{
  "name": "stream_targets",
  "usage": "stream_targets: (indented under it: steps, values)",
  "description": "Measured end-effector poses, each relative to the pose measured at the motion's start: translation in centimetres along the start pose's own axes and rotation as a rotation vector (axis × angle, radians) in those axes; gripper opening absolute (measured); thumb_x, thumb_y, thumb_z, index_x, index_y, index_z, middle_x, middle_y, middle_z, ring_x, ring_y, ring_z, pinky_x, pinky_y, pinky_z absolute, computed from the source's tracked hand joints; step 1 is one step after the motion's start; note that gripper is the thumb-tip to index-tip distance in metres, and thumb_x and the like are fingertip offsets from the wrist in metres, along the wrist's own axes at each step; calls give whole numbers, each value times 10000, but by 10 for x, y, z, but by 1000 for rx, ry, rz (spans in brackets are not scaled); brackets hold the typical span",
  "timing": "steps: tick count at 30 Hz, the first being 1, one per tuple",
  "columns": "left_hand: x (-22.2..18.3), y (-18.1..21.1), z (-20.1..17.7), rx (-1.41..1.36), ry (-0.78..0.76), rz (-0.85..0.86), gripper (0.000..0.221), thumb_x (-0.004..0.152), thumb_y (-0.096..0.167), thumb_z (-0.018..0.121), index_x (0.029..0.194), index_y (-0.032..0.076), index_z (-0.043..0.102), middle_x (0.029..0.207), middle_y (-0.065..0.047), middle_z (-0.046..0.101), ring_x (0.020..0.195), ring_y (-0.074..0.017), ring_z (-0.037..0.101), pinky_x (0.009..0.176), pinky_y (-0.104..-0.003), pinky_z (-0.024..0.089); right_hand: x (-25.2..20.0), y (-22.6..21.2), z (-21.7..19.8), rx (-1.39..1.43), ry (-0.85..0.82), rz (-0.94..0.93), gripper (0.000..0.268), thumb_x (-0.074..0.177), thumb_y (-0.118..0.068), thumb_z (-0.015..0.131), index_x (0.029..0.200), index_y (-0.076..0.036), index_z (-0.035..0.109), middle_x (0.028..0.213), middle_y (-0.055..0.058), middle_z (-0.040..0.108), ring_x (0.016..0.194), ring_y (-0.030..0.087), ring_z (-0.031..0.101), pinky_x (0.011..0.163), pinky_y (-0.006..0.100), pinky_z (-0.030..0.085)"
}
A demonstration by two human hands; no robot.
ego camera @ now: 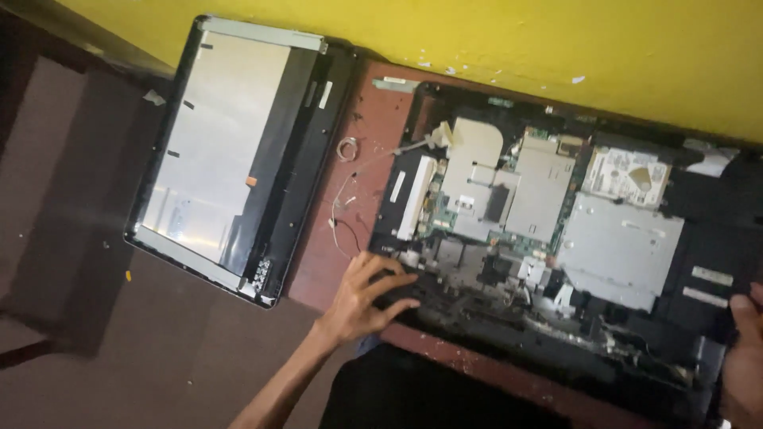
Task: Disassembling an electronic device by removing internal screws and manipulating circuit boards and wiring.
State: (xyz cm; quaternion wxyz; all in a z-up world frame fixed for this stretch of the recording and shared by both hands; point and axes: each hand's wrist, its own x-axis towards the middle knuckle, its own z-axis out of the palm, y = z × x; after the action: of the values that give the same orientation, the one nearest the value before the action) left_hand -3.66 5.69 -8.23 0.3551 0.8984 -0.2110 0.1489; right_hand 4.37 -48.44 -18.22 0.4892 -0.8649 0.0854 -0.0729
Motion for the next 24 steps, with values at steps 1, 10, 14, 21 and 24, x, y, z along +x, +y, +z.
stream_targets:
  steps: [1, 10, 14, 21, 24]
  values:
    - [-7, 4, 2, -11, 37, 6, 388, 897, 305, 838, 1196, 100, 699, 1095, -73, 642, 974, -236, 608, 836, -389, 427, -6, -7, -3, 69, -43, 171, 319, 1282, -215, 407, 1577, -94, 416, 1494, 138, 474, 1358, 262, 464, 1151, 412, 371]
    - [2, 14, -4, 19, 98, 83, 404, 893, 361, 822, 1177, 97, 705, 1098, -73, 647, 950, -221, 575, 824, -354, 456, 0, -28, -2, -52, 71, 83, 197, 1241, -175, 603, 1436, -144, 598, 1324, 74, 581, 1212, 207, 543, 1076, 340, 425]
    - [-5, 10, -1, 67, 69, 72, 421, 899, 412, 796, 1184, 114, 711, 1111, -55, 641, 947, -204, 549, 792, -337, 458, -3, -23, 4, 60, 61, 183, 180, 1252, -261, 533, 1432, -263, 534, 1397, 48, 572, 1235, 199, 564, 1056, 339, 478]
    - [0, 10, -3, 89, -24, 68, 245, 852, 182, 865, 1071, 104, 785, 1097, -37, 670, 952, -232, 517, 760, -356, 481, -8, -25, 1, 15, 70, 160, 103, 1278, -273, 573, 1381, -258, 570, 1303, -18, 583, 1171, 131, 565, 1026, 284, 473]
    - [2, 10, -3, 103, -5, 86, 189, 850, 156, 861, 1019, 108, 791, 1077, -31, 681, 945, -229, 515, 740, -349, 468, -8, -25, 2, -60, 94, 49, 110, 1299, -212, 603, 1398, -166, 597, 1319, 56, 584, 1181, 206, 559, 1022, 344, 465]
